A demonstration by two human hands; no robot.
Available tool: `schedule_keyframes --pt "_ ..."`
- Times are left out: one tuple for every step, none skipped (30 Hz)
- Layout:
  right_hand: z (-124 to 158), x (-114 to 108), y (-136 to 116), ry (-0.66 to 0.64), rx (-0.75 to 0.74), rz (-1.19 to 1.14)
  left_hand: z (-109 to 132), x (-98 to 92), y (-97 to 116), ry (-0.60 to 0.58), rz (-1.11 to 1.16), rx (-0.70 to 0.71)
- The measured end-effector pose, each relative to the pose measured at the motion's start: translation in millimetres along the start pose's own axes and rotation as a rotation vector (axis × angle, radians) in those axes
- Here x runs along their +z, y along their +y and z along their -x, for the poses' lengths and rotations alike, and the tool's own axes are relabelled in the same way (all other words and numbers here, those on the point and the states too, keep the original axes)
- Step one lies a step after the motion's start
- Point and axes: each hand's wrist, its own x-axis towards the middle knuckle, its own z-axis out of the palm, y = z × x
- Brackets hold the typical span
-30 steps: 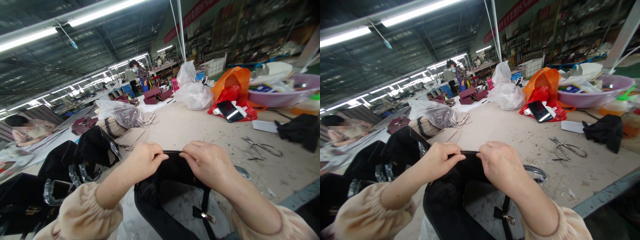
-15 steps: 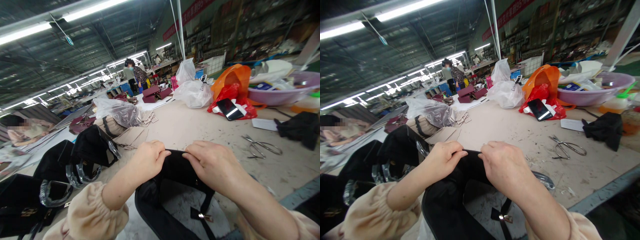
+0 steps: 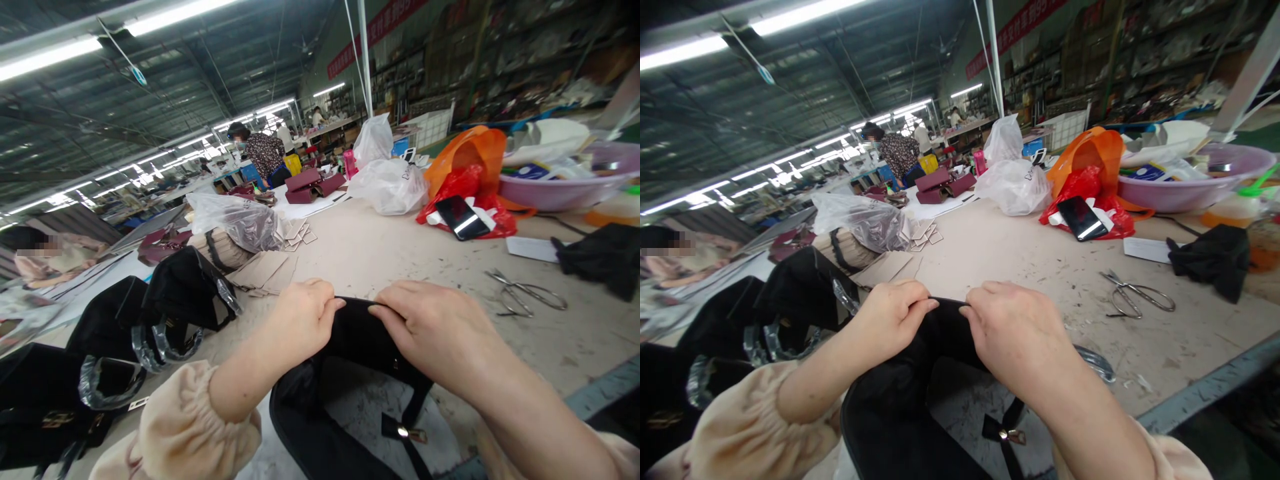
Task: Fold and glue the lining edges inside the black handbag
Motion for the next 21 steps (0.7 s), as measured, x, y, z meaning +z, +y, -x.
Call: schedule_keyframes --pt "1 -1 -3 0.009 0.006 0.013 1 0.4 1 0.010 -0.008 -0.003" --pt "1 -1 -6 0.017 0.010 0.025 1 0.7 1 0.021 -0.017 -0.003" --pt "1 0 -10 0.027 0.014 0.032 2 1.0 2 0.030 -0.025 -0.001" --pt "1 1 -14 0.035 0.016 0.034 3 1.2 2 0.035 -0.032 0.002" --pt "0 3 -17 0.045 0.020 0.032 3 1.5 2 0.037 -0.037 0.004" --pt "-1 5 -21 0.054 0.023 0.025 3 1.8 2 0.037 -0.040 0.003" --pt "-2 8 -23 0.063 0.023 0.016 3 2.0 1 0.036 -0.044 -0.001" --pt "-3 11 -25 0.073 0.018 0.008 3 2.2 1 0.036 -0.047 -0.007" --pt "-4 14 -26 0.083 0.011 0.001 3 2.3 1 0.037 -0.051 -0.014" --pt "-5 16 -26 0.092 0.002 -0.004 3 2.1 0 0.038 -0.052 -0.023" --pt "-6 17 -26 0.101 -0.006 -0.004 2 1.6 0 0.038 -0.046 -0.034" --pt "-7 19 -25 0.107 -0.015 -0.003 2 0.8 -1 0.035 -0.027 -0.040" --pt "-7 19 -24 0.112 -0.024 0.000 3 -0.5 -1 0.027 0.007 -0.042" --pt "-8 19 -23 0.114 -0.033 0.003 3 -2.1 -3 0.016 0.057 -0.039" --pt "-9 19 -22 0.115 -0.040 0.008 5 -4.0 -4 0.011 0.116 -0.033" --pt "-9 19 -21 0.116 -0.045 0.014 6 -6.1 -6 0.014 0.176 -0.027" --pt "-10 19 -19 0.118 -0.046 0.023 8 -8.2 -8 0.022 0.227 -0.027" --pt "-10 19 -18 0.120 -0.046 0.034 10 -10.2 -11 0.036 0.264 -0.033" --pt "-10 19 -17 0.125 -0.044 0.047 12 -11.9 -13 0.050 0.285 -0.044" --pt "-10 20 -15 0.129 -0.044 0.059 13 -13.2 -16 0.059 0.292 -0.056" --pt "-10 20 -14 0.133 -0.043 0.070 14 -13.9 -19 0.060 0.289 -0.067"
